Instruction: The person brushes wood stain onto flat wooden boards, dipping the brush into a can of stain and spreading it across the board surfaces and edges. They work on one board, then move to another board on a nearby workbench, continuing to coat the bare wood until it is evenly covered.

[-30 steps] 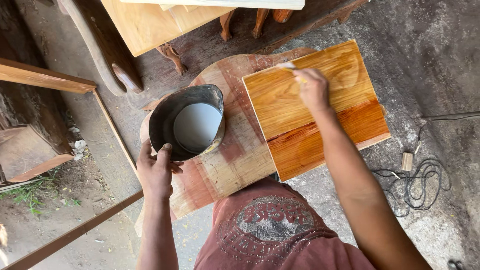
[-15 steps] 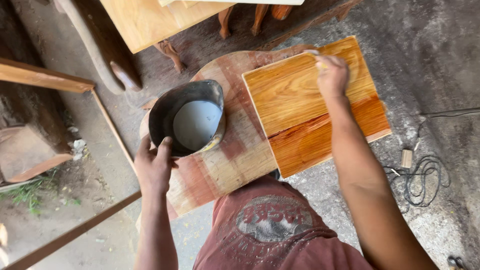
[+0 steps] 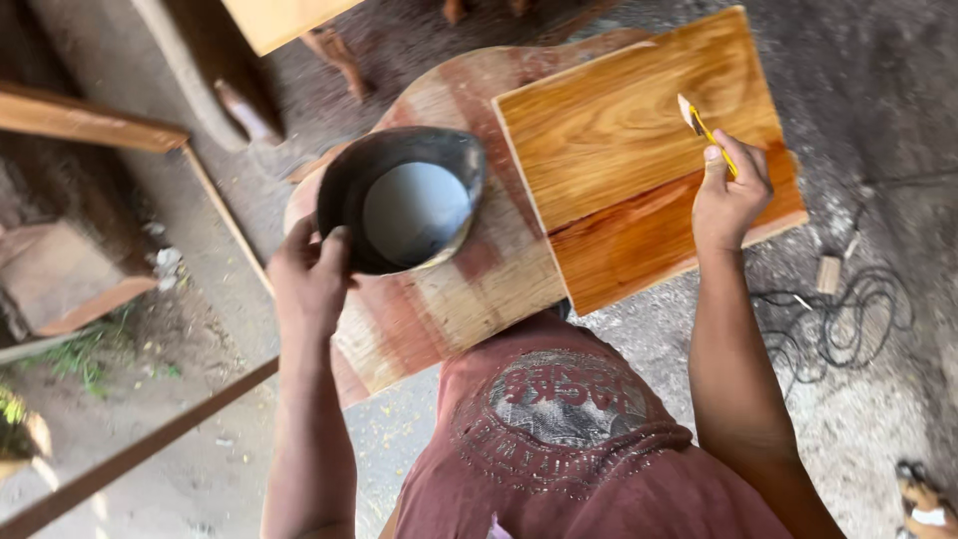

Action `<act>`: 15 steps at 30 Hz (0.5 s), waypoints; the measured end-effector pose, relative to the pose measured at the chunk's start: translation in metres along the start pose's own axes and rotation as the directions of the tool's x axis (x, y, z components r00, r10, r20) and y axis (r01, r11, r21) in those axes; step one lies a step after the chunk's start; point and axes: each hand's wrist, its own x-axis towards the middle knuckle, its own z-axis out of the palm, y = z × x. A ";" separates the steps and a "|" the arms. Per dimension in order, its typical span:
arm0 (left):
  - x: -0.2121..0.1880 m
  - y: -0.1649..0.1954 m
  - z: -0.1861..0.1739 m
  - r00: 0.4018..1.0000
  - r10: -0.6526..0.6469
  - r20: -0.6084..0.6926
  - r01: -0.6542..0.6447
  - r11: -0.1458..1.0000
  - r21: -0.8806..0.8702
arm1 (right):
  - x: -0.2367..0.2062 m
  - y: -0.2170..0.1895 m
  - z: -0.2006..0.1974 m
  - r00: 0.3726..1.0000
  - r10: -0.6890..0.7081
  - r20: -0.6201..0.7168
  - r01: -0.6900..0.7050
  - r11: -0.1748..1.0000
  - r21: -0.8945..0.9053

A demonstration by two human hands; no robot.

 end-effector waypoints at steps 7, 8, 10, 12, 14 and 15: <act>-0.077 -0.025 0.024 0.475 0.735 -0.484 -0.631 0.667 0.395 | -0.022 0.042 -0.110 0.964 0.174 -0.201 -0.154 0.982 0.108; -0.088 -0.031 0.033 0.413 0.837 -0.358 -0.798 0.522 0.300 | -0.026 0.049 -0.124 0.950 0.198 -0.242 -0.176 0.978 0.111; -0.105 -0.042 0.060 0.347 0.934 -0.083 -0.920 0.356 0.165 | -0.032 0.063 -0.150 0.918 0.237 -0.320 -0.206 0.970 0.128; -0.109 -0.048 0.103 0.414 0.882 0.226 -0.907 0.378 0.187 | -0.036 0.078 -0.173 0.872 0.332 -0.359 -0.259 0.937 0.235; -0.095 -0.047 0.154 0.442 0.763 0.472 -0.896 0.347 0.279 | -0.038 0.093 -0.195 0.853 0.337 -0.398 -0.252 0.934 0.252; -0.085 -0.045 0.174 0.438 0.694 0.572 -0.896 0.287 0.337 | -0.039 0.099 -0.206 0.858 0.308 -0.411 -0.236 0.947 0.218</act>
